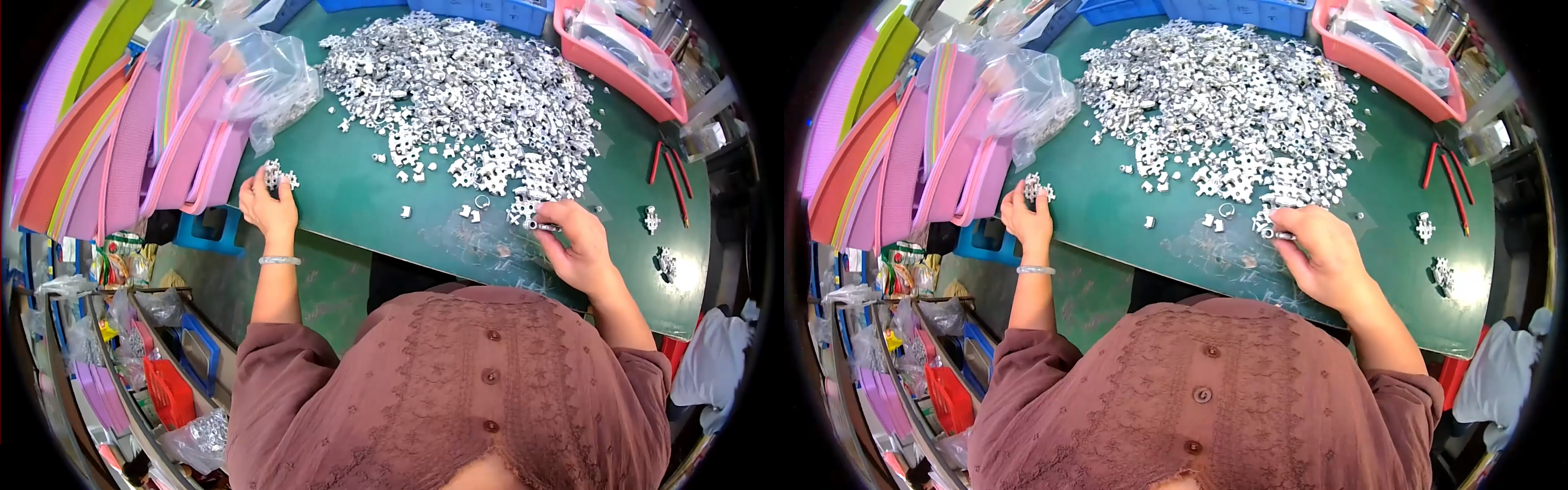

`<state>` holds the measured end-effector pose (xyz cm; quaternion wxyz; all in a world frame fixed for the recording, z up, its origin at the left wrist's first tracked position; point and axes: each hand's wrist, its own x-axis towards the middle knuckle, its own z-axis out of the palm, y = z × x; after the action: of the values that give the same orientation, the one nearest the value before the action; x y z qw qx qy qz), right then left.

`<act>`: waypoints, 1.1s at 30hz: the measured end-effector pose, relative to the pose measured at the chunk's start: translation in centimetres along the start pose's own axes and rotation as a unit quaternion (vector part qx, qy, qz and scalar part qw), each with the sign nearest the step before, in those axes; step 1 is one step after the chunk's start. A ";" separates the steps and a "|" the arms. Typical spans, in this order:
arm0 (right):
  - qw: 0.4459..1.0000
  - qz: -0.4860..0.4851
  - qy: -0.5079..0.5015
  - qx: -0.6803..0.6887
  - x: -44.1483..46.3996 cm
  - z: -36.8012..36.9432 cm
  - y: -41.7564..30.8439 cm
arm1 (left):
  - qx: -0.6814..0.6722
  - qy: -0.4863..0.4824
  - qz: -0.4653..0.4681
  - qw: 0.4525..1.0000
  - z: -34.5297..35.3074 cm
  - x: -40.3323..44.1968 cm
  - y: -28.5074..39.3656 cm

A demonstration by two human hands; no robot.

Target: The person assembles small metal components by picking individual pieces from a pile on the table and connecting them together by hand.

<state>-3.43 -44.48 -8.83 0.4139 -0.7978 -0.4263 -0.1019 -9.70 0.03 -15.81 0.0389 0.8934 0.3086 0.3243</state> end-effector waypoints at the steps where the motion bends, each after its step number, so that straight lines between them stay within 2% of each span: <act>1: 1.000 0.005 -0.005 0.000 0.0 0.0 -0.1 | 0.000 0.005 -0.002 1.000 0.0 0.1 0.0; 2: 1.000 0.008 -0.009 0.000 0.0 0.1 -0.2 | -0.005 0.023 -0.004 1.000 0.4 0.3 -0.3; 4: 1.000 0.010 -0.016 0.002 0.3 0.2 -0.2 | -0.014 -0.028 -0.063 0.998 0.8 1.2 -0.7; 5: 1.000 0.011 -0.018 0.004 0.4 0.2 -0.2 | 0.027 -0.105 -0.078 0.991 0.6 1.8 -0.8; 6: 1.000 0.015 -0.019 0.003 0.4 0.2 -0.2 | 0.063 -0.085 -0.039 0.994 0.3 1.8 -0.1; 8: 0.999 0.027 -0.018 0.023 0.3 0.2 0.0 | -0.014 -0.117 0.031 0.993 0.5 2.4 -0.8; 9: 0.999 0.036 -0.013 0.038 0.2 0.3 0.0 | -0.011 -0.098 0.084 0.992 1.4 2.3 -1.6; 15: 0.985 0.094 0.023 0.143 -0.1 0.3 0.1 | -0.059 -0.139 0.117 0.982 0.8 2.1 -0.2; 18: 0.980 0.094 0.041 0.172 -0.2 0.4 0.4 | -0.051 -0.088 0.121 0.987 0.1 0.9 2.1; 21: 0.981 0.081 0.042 0.170 -0.2 0.5 0.5 | -0.097 -0.031 0.179 0.978 -2.3 -0.5 6.8; 22: 0.982 0.078 0.036 0.166 -0.3 0.5 0.5 | -0.159 -0.060 0.209 0.963 -3.0 -1.2 8.7; 24: 0.988 0.054 0.042 0.142 -0.1 0.7 0.5 | -0.319 -0.162 0.211 0.910 -4.9 -3.8 13.6; 26: 0.992 0.025 0.044 0.112 0.1 0.7 0.5 | -0.432 -0.253 0.261 0.825 -6.4 -5.9 17.6; 28: 0.995 0.004 0.044 0.091 0.3 0.7 0.5 | -0.474 -0.301 0.300 0.771 -7.2 -6.9 20.7; 29: 0.996 -0.006 0.045 0.079 0.3 0.7 0.5 | -0.503 -0.331 0.285 0.746 -7.3 -7.5 21.9; 32: 0.997 -0.013 0.044 0.068 0.2 0.7 0.6 | -0.507 -0.378 0.288 0.719 -7.0 -8.2 23.8; 33: 0.997 -0.013 0.045 0.064 0.2 0.7 0.6 | -0.515 -0.364 0.295 0.717 -7.0 -8.4 24.2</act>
<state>-3.03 -44.03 -9.50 0.4815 -0.7586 -0.4235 -0.1153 -6.24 -25.26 -8.42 0.5048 0.8300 -0.2238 0.0782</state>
